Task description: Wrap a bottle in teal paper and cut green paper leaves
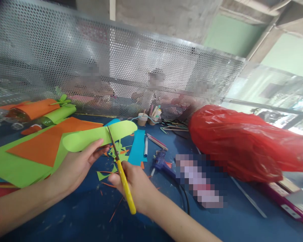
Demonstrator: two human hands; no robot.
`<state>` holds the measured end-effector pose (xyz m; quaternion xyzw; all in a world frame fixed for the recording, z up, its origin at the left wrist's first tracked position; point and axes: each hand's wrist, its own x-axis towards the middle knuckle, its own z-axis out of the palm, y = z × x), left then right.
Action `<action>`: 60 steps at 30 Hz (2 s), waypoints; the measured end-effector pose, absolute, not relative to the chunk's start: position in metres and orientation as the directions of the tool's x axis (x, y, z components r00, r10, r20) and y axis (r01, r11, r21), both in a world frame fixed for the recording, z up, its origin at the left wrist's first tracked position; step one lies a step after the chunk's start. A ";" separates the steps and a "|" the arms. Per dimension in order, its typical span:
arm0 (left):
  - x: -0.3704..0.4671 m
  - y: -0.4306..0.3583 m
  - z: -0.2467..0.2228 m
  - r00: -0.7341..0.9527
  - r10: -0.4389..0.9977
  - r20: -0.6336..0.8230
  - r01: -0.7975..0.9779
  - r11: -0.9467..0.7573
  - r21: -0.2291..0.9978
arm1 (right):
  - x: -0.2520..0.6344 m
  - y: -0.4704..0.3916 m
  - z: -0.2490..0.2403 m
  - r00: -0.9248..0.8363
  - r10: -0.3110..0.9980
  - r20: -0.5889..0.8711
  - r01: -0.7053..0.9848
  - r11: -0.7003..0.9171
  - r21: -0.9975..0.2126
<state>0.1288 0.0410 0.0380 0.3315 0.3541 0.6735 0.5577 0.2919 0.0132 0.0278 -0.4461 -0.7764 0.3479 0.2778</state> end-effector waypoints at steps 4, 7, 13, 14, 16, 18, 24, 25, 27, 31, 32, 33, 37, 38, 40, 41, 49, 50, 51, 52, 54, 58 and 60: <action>0.128 0.043 0.035 -0.207 0.978 0.036 -0.442 -0.126 0.888 | 0.292 0.013 0.028 -0.448 0.886 0.119 0.500 0.358 -0.788; 0.127 0.043 0.035 -0.240 0.970 0.024 -0.411 -0.124 0.903 | 0.293 0.013 0.028 -0.446 0.887 0.118 0.514 0.362 -0.778; 0.126 0.043 0.034 -0.240 0.970 0.044 -0.375 -0.134 0.917 | 0.293 0.013 0.026 -0.443 0.889 0.119 0.514 0.361 -0.778; 0.126 0.043 0.034 -0.242 0.969 0.044 -0.372 -0.135 0.918 | 0.293 0.013 0.026 -0.441 0.890 0.116 0.516 0.357 -0.778; 0.126 0.044 0.034 -0.246 0.968 0.047 -0.370 -0.138 0.919 | 0.293 0.013 0.026 -0.437 0.892 0.114 0.519 0.354 -0.778; 0.126 0.044 0.033 -0.245 0.968 0.054 -0.369 -0.145 0.918 | 0.293 0.013 0.026 -0.432 0.894 0.118 0.518 0.353 -0.779; 0.126 0.043 0.036 -0.235 0.970 0.058 -0.381 -0.147 0.913 | 0.293 0.012 0.024 -0.441 0.889 0.120 0.504 0.356 -0.787; 0.126 0.042 0.036 -0.229 0.972 0.054 -0.391 -0.143 0.909 | 0.293 0.012 0.024 -0.440 0.890 0.122 0.504 0.357 -0.787; 0.127 0.042 0.037 -0.210 0.976 0.051 -0.412 -0.136 0.901 | 0.293 0.012 0.024 -0.436 0.892 0.121 0.509 0.355 -0.784; 0.127 0.042 0.036 -0.186 0.982 0.032 -0.433 -0.111 0.895 | 0.293 0.011 0.028 -0.471 0.877 0.095 0.500 0.354 -0.791; 0.127 0.042 0.036 -0.185 0.982 0.022 -0.435 -0.102 0.895 | 0.293 0.010 0.029 -0.486 0.868 0.104 0.493 0.370 -0.787; 0.127 0.042 0.036 -0.184 0.983 0.014 -0.437 -0.095 0.894 | 0.294 0.010 0.030 -0.501 0.857 0.120 0.485 0.393 -0.781; 0.127 0.043 0.035 -0.177 0.984 0.006 -0.443 -0.085 0.893 | 0.295 0.009 0.033 -0.540 0.821 0.183 0.469 0.474 -0.745; 0.126 0.043 0.034 -0.178 0.984 0.001 -0.445 -0.081 0.892 | 0.295 0.009 0.033 -0.543 0.818 0.189 0.474 0.484 -0.736; 0.126 0.042 0.034 -0.172 0.985 0.001 -0.437 -0.077 0.896 | 0.296 0.010 0.033 -0.545 0.816 0.194 0.487 0.496 -0.719; 0.127 0.042 0.034 -0.167 0.986 0.009 -0.428 -0.081 0.900 | 0.296 0.010 0.033 -0.547 0.815 0.192 0.495 0.500 -0.711; 0.129 0.037 0.036 -0.139 0.990 0.030 -0.376 -0.081 0.923 | 0.296 0.011 0.035 -0.531 0.828 0.180 0.546 0.497 -0.675; 0.129 0.037 0.035 -0.133 0.990 0.044 -0.366 -0.090 0.926 | 0.296 0.011 0.035 -0.527 0.830 0.182 0.554 0.498 -0.667; 0.129 0.037 0.035 -0.129 0.990 0.058 -0.357 -0.101 0.929 | 0.296 0.010 0.036 -0.521 0.833 0.184 0.560 0.497 -0.662; 0.128 0.036 0.035 -0.125 0.990 0.067 -0.348 -0.107 0.931 | 0.296 0.010 0.036 -0.518 0.835 0.186 0.564 0.497 -0.660; 0.128 0.036 0.034 -0.121 0.991 0.063 -0.332 -0.100 0.938 | 0.296 0.010 0.037 -0.512 0.838 0.189 0.566 0.495 -0.659; 0.128 0.036 0.032 -0.112 0.991 0.067 -0.294 -0.098 0.951 | 0.295 0.011 0.037 -0.518 0.834 0.190 0.564 0.500 -0.657; 0.128 0.036 0.031 -0.111 0.991 0.073 -0.286 -0.102 0.953 | 0.295 0.011 0.036 -0.521 0.833 0.185 0.564 0.499 -0.658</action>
